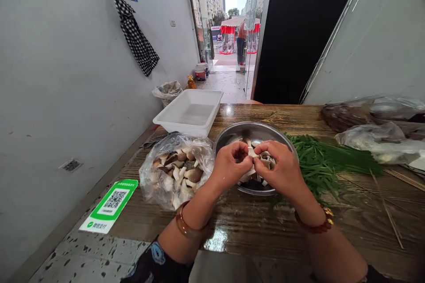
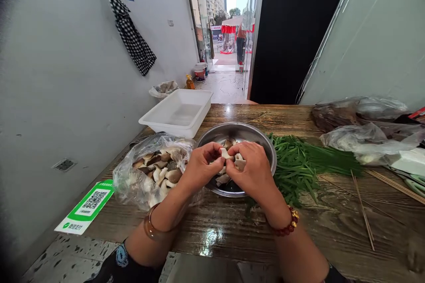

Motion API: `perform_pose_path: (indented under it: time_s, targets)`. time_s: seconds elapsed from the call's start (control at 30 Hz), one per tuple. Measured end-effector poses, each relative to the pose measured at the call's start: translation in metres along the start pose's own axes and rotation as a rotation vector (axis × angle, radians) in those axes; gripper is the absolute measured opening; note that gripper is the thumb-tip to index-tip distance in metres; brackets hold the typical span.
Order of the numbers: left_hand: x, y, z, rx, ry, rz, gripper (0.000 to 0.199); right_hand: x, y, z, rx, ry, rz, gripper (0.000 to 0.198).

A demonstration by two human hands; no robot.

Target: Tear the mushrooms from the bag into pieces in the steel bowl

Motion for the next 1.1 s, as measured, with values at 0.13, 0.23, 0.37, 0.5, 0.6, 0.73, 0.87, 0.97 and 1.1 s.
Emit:
perform_pose_path:
  time_s: [0.13,0.23,0.37,0.5,0.6,0.73,0.87,0.97,1.1]
  targets:
    - [-0.001,-0.001,0.002,0.054,-0.020,0.021,0.002,-0.002,-0.001,0.003,-0.003,-0.009,0.015,0.005]
    - [-0.001,-0.002,0.003,0.092,-0.029,0.028,0.004,-0.004,-0.001,0.005,0.027,-0.010,0.035,0.006]
    - [-0.001,-0.002,0.004,0.049,-0.041,0.002,0.007,-0.003,-0.001,0.005,0.113,-0.042,0.134,0.004]
    - [-0.002,-0.002,0.004,-0.101,-0.091,-0.045,0.004,-0.001,0.003,0.003,0.266,-0.114,0.284,0.006]
    - [-0.002,-0.001,0.004,-0.200,-0.136,-0.064,0.007,-0.002,0.009,0.004,0.388,-0.161,0.370,0.007]
    - [-0.002,0.001,0.003,-0.232,-0.125,-0.058,0.011,-0.003,0.015,0.004,0.425,-0.135,0.402,0.008]
    - [-0.001,0.000,0.003,-0.174,-0.108,-0.022,0.015,-0.003,0.014,0.004,0.434,-0.093,0.402,0.009]
    - [-0.001,-0.003,0.003,-0.114,-0.086,-0.027,0.012,-0.003,0.012,0.004,0.453,-0.108,0.413,0.008]
    - [-0.002,-0.005,0.004,-0.067,-0.078,-0.008,0.007,-0.003,0.013,0.006,0.550,-0.159,0.442,0.010]
Point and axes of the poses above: each hand's wrist, its own x-axis towards the middle knuckle, its own z-axis out of the palm, y = z × x, the point moved 3 cm from there along x, towards the middle knuckle, and after that the axes turned 3 degrees about x, right-handed, at the moved point
